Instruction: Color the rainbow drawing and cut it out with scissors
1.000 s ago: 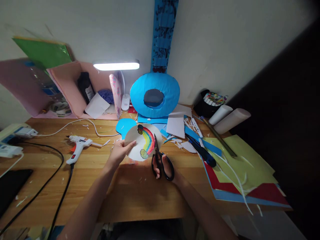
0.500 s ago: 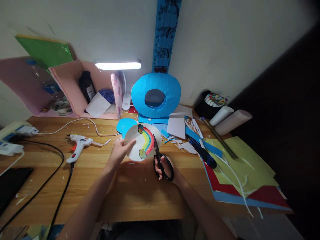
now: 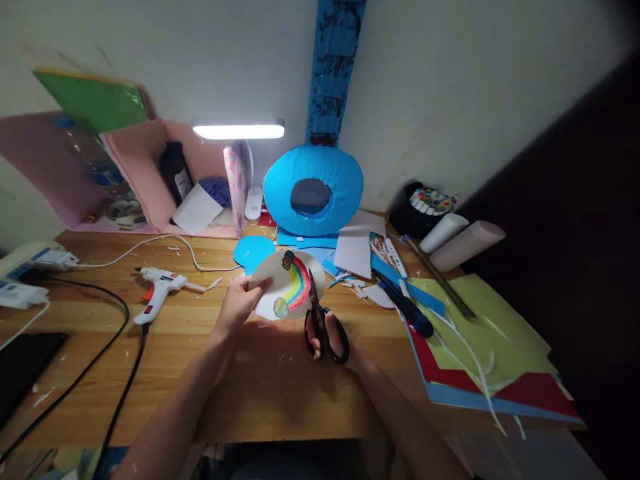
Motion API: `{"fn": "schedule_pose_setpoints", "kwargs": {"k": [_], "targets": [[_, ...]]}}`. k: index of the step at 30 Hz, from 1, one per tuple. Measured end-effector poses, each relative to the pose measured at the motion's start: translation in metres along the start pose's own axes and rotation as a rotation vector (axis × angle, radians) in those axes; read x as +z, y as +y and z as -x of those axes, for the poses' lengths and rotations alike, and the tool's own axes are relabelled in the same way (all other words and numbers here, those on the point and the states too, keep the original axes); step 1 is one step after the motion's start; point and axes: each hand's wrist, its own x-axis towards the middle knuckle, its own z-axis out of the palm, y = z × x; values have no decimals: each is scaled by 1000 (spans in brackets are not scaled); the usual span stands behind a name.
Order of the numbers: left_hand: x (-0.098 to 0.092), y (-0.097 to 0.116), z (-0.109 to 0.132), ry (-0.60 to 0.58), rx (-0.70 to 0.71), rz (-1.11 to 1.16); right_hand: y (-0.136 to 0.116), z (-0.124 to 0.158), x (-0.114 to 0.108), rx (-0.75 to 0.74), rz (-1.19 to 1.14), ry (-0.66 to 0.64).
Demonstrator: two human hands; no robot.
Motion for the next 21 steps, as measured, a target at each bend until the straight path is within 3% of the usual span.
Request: {"fn": "schedule_pose_setpoints", "kwargs": {"k": [13,21], "targets": [[1,-4,-1,-13,-17,-2,-12,6,4,-30,82,96],[-1,-8,-2,61,-14,91,-8,4,0,10,48,111]]}}
